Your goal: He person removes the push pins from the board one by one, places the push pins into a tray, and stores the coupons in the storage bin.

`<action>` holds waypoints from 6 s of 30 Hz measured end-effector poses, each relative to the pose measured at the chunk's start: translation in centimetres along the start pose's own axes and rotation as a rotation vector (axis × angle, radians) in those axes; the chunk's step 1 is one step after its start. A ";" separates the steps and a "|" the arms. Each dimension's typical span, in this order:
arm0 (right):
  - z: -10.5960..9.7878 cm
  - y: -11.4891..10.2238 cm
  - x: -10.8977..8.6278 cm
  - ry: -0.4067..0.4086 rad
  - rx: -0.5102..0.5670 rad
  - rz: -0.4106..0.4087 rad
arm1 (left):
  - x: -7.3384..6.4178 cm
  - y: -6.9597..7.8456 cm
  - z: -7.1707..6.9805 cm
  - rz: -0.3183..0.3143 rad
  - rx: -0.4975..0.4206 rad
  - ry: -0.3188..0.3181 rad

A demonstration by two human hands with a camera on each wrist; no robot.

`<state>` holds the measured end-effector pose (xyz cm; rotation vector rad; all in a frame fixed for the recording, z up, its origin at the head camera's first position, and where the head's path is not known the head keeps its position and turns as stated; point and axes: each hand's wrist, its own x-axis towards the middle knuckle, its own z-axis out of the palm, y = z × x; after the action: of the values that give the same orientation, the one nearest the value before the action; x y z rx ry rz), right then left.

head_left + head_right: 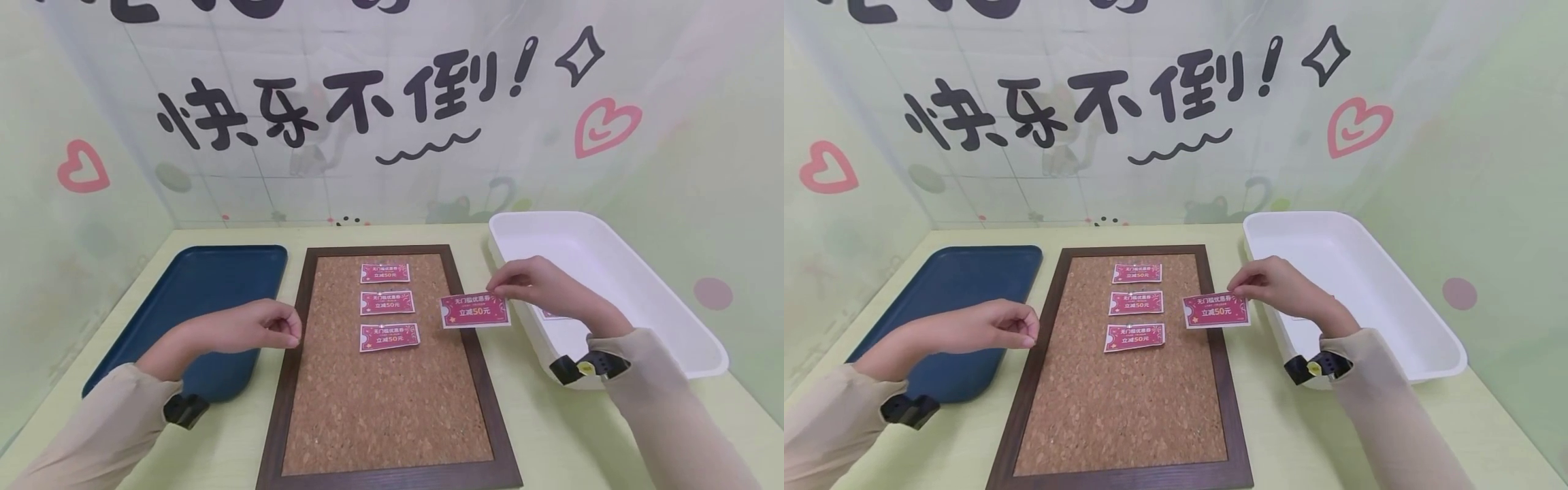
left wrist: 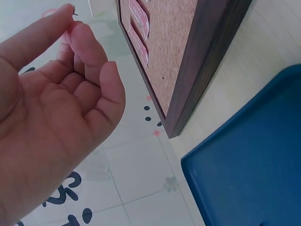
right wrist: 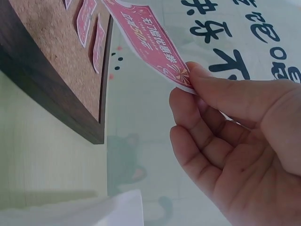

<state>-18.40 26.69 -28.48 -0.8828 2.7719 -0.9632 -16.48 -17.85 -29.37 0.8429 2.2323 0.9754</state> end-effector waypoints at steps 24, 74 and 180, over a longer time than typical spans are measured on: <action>-3.1 3.4 -1.6 0.154 -0.098 0.005 | -2.2 -0.5 -1.4 -0.028 0.000 0.054; -7.5 13.0 -6.1 0.057 -0.008 0.516 | -7.6 -7.3 -3.7 -0.152 -0.040 0.197; 2.5 1.4 3.8 -0.186 0.072 -0.032 | 2.1 -2.3 0.1 -0.035 0.150 0.285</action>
<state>-21.65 24.12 -30.90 -0.9563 2.5597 -0.9269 -18.52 -17.54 -31.73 0.7655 2.5813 0.9721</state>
